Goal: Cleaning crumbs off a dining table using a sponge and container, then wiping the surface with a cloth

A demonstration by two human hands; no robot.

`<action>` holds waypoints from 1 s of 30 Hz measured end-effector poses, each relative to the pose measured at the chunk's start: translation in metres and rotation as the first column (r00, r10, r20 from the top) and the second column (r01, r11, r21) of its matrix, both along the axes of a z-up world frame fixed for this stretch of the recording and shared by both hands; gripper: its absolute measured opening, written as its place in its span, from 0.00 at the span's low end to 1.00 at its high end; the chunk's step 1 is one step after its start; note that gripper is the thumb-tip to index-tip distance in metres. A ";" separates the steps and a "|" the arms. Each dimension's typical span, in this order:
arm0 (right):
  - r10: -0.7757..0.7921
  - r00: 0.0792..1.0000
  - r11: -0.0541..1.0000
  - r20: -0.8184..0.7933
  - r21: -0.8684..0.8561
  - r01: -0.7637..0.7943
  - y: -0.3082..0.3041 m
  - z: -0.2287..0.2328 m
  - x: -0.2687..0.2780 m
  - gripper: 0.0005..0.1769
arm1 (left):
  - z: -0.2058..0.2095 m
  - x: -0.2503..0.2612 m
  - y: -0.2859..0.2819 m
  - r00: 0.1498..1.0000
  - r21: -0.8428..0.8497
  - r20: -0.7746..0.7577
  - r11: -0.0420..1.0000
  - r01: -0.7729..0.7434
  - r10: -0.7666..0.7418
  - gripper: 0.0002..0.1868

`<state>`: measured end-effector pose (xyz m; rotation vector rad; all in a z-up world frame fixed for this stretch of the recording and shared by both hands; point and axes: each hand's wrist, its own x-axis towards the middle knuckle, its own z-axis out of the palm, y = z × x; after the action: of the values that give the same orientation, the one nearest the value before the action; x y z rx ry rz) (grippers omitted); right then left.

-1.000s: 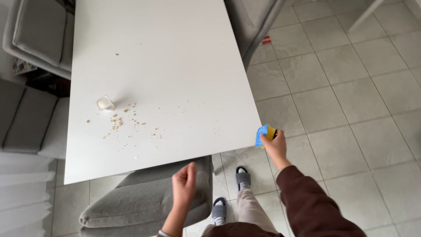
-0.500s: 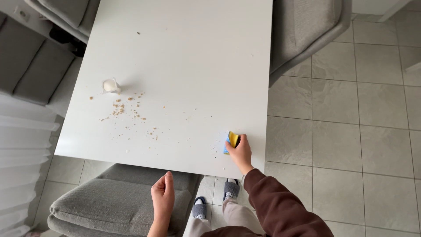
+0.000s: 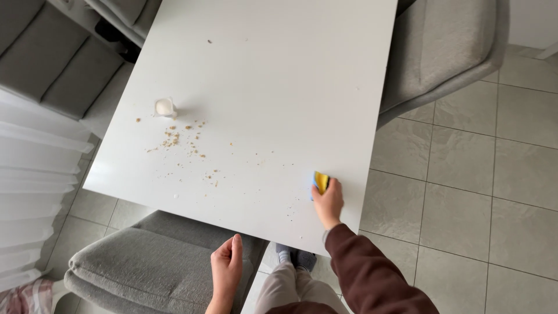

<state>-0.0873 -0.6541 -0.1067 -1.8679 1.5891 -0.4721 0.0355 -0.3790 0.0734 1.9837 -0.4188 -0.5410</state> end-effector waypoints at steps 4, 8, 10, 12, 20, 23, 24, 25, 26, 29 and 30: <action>0.113 0.993 0.957 0.033 0.265 -0.118 -0.005 0.037 0.022 0.25 | 0.004 0.003 -0.002 1.000 -0.012 -0.004 1.000 0.000 0.000 0.27; 0.063 0.986 0.998 0.153 -0.027 -0.059 -0.038 0.043 -0.025 0.20 | 0.002 0.013 -0.005 1.000 -0.039 -0.015 0.999 -0.015 0.014 0.27; 0.013 0.996 0.993 0.086 -0.118 -0.003 -0.047 0.051 -0.049 0.18 | 0.002 0.014 -0.006 0.999 -0.044 -0.043 0.999 -0.028 0.027 0.27; -0.100 0.985 0.995 -0.144 0.016 0.103 -0.046 0.053 -0.060 0.23 | -0.001 0.016 -0.007 0.994 -0.114 -0.104 0.993 -0.041 0.029 0.27; 0.169 0.985 0.980 -0.019 0.110 -0.166 0.009 0.051 0.035 0.18 | 0.002 0.016 -0.012 0.989 -0.039 -0.144 0.999 0.013 -0.019 0.28; 0.118 0.986 0.982 0.118 0.131 -0.133 -0.003 0.053 0.024 0.18 | 0.000 0.023 -0.010 0.990 -0.036 -0.137 0.999 0.027 -0.032 0.28; 0.088 0.982 0.995 0.166 0.028 -0.094 -0.011 0.047 0.014 0.19 | -0.003 0.025 -0.008 0.992 -0.029 -0.118 0.999 0.034 -0.037 0.28; 0.089 0.982 0.995 0.164 0.028 -0.094 -0.022 0.046 -0.004 0.19 | -0.005 0.027 -0.008 0.992 -0.030 -0.120 0.999 0.033 -0.037 0.28; 0.033 0.999 0.999 0.016 -0.015 -0.033 -0.032 0.045 -0.021 0.20 | -0.007 0.028 -0.008 0.993 -0.032 -0.120 0.999 0.019 -0.023 0.28; -0.036 0.987 0.999 -0.159 -0.026 0.033 -0.033 0.032 -0.043 0.21 | -0.010 0.024 -0.007 0.992 -0.048 -0.121 0.999 0.020 -0.026 0.28; -0.045 0.982 0.999 -0.182 0.010 0.047 -0.030 0.027 -0.042 0.21 | -0.011 0.024 -0.009 0.992 -0.067 -0.115 0.997 0.037 -0.045 0.27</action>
<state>-0.1297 -0.6845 -0.0798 -1.9129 1.7529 -0.3161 0.0592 -0.3879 0.0623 1.8746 -0.4004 -0.6580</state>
